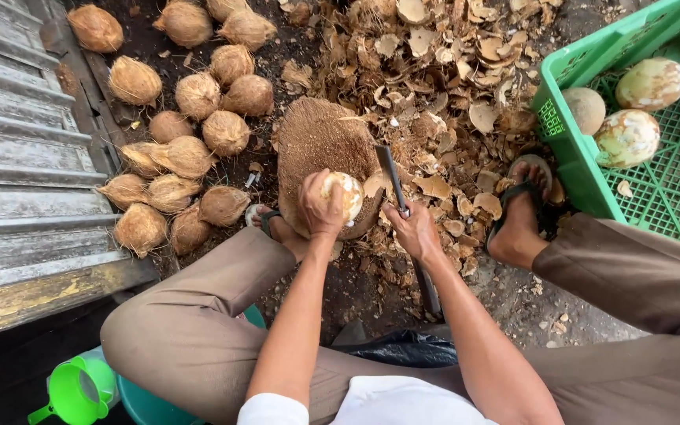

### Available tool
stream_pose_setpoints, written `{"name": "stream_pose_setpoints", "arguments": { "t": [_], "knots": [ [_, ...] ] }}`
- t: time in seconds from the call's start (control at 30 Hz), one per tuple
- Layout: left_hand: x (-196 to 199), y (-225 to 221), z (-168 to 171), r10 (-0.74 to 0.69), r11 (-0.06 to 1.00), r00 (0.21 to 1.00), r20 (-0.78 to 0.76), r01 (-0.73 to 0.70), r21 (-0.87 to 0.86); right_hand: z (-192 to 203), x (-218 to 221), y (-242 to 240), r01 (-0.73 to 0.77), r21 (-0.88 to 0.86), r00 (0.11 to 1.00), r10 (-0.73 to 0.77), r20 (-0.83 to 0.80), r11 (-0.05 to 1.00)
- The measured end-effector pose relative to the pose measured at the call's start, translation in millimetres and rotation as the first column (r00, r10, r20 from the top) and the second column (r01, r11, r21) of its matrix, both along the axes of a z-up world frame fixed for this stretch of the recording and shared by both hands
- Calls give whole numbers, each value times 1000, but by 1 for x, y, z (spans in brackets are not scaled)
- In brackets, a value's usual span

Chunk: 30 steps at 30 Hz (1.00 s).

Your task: Peeling the outer husk of a coconut using a knife while seated on the ground.

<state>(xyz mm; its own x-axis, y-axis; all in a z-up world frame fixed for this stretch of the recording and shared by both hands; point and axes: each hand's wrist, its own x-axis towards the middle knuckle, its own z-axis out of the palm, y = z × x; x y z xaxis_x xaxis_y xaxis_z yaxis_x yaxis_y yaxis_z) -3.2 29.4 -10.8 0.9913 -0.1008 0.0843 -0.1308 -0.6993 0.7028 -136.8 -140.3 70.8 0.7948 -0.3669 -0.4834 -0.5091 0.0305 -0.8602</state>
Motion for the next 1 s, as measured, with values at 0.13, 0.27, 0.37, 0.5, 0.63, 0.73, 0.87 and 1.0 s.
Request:
{"name": "stream_pose_setpoints", "arguments": {
  "t": [0.13, 0.27, 0.37, 0.5, 0.63, 0.73, 0.87, 1.0],
  "knots": [
    [13, -10, -4, 65, 997, 995, -82, -60, 57, 5, 2, -1, 13, -4, 1000, -13, 17, 1000],
    [26, -26, 1, 229, 968, 953, -200, -201, 150, 12, 7, 2, 9, 8, 999, -9, 53, 1000],
    [30, -37, 4, 283, 945, 939, -196, -239, 224, -4, 16, 12, -16, 17, 996, 15, 83, 1000],
    [30, -40, 3, 315, 930, 930, -188, -263, 256, -32, 15, 23, -98, 92, 992, 90, 84, 991],
    [32, -46, 5, 344, 920, 917, -201, -287, 268, -32, 24, 16, -64, 47, 992, 58, 111, 997],
    [26, -49, 14, 332, 919, 921, -203, -266, 292, -25, 29, 20, 15, 94, 985, -31, 169, 995],
    [15, -54, 40, 309, 935, 925, -219, -254, 248, -34, 23, 26, -102, 34, 994, 104, -38, 994],
    [6, -61, 75, 297, 932, 919, -261, -219, 288, -46, 22, 35, -133, 43, 980, 138, -146, 990]
  ]
}}
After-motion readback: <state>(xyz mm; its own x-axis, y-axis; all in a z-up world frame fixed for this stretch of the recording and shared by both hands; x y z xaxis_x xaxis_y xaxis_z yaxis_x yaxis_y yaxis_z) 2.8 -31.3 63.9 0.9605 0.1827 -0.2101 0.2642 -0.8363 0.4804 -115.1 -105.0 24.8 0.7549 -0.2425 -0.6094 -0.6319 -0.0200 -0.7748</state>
